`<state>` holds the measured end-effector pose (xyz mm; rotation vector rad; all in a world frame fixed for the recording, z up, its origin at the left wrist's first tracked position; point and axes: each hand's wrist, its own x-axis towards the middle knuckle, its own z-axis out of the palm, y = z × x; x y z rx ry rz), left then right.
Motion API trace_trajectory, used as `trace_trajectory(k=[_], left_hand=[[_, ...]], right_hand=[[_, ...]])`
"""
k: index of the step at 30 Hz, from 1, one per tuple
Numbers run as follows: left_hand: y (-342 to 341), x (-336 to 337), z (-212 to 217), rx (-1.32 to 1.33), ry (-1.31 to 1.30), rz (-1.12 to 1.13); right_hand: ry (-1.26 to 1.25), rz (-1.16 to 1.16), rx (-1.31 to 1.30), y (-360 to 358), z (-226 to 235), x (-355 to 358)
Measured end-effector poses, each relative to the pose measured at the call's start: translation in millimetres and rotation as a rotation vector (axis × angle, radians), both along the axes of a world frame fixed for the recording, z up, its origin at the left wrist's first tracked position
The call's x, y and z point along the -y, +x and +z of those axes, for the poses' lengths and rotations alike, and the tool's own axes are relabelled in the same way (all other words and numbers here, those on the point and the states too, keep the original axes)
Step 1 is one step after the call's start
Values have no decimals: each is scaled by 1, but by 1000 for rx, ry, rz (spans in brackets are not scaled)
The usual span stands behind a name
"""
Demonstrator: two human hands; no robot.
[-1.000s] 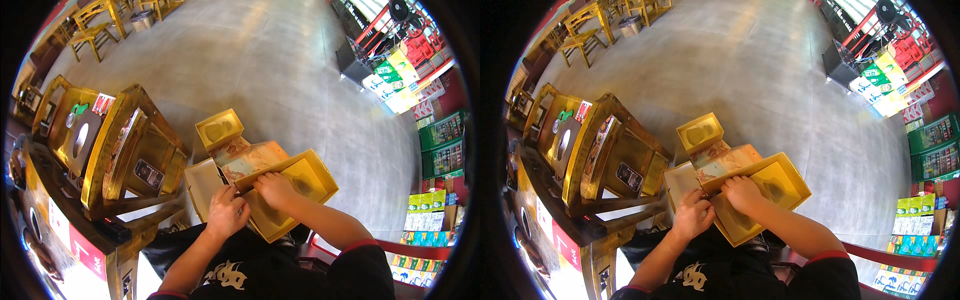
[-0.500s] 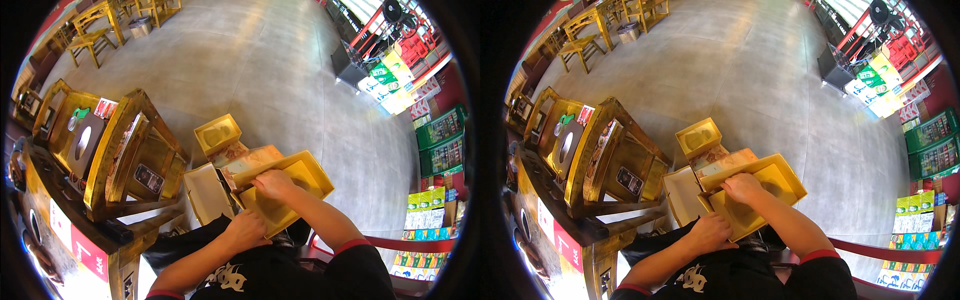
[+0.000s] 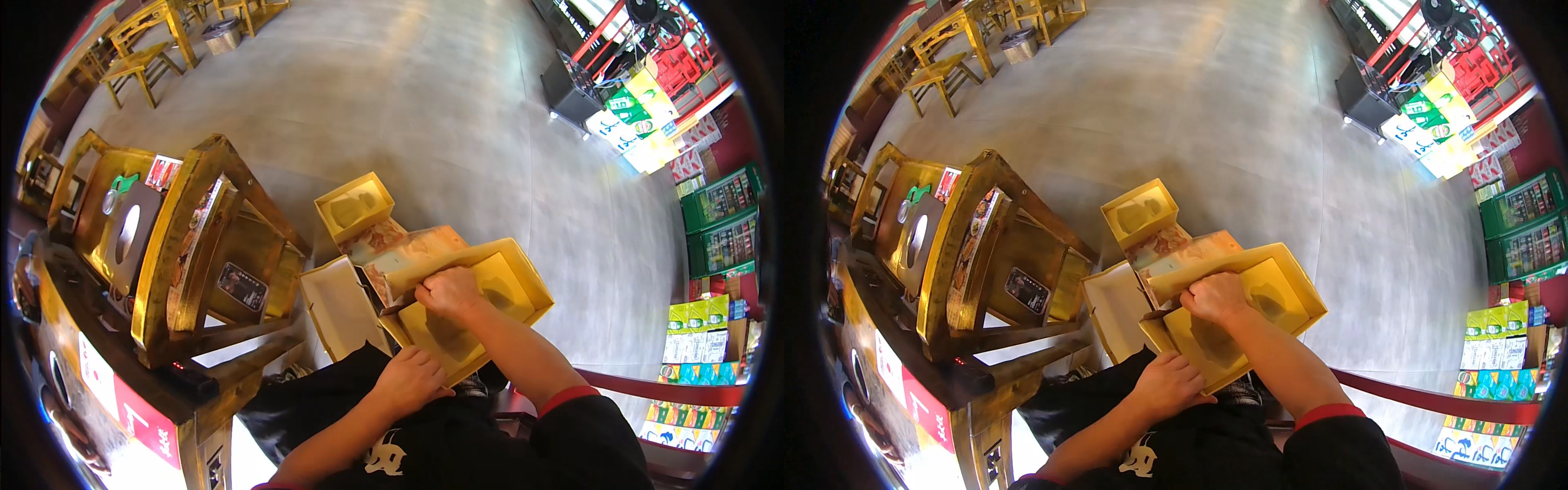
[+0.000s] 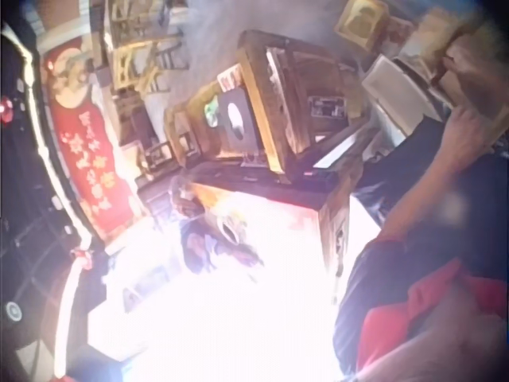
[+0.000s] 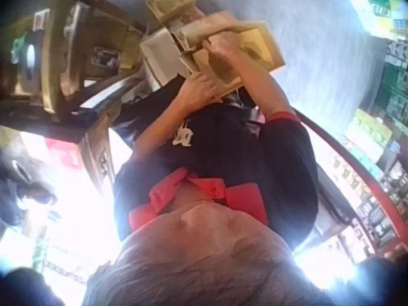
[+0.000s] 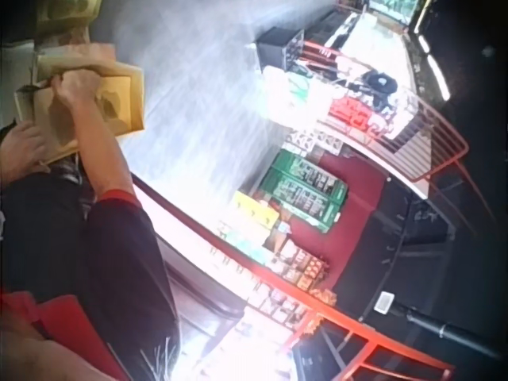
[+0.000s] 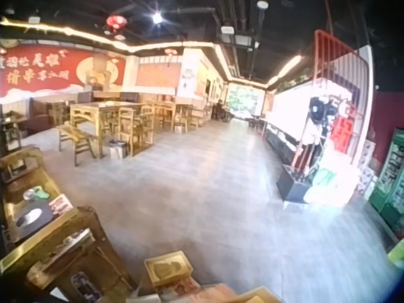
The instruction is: The person assembles a small yellow cardboard box by folding its flaps and tucking the tabs into slots. They then place a white paper insert into the box and close the lid.
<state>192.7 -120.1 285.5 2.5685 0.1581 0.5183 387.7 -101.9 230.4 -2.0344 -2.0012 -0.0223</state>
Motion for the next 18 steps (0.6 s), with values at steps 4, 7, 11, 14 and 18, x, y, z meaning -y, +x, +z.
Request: trace_trajectory(k=[4,7,11,14,18], left_hand=[[-1,4,3,-14,-32,55],[1,7,1,-8,-46,106],[4,8,-1,-29,-82,126],[6,6,2,-46,-88,116],[4,8,-1,-11,-94,148]], right_hand=[[49,-29,-29,3,-1,-1],[52,-33,-19,5,-2,-2],[50,-28,-24,13,-9,-2],[81,-19,-31,14,-11,-1],[67,-20,-28,13,-8,-1]])
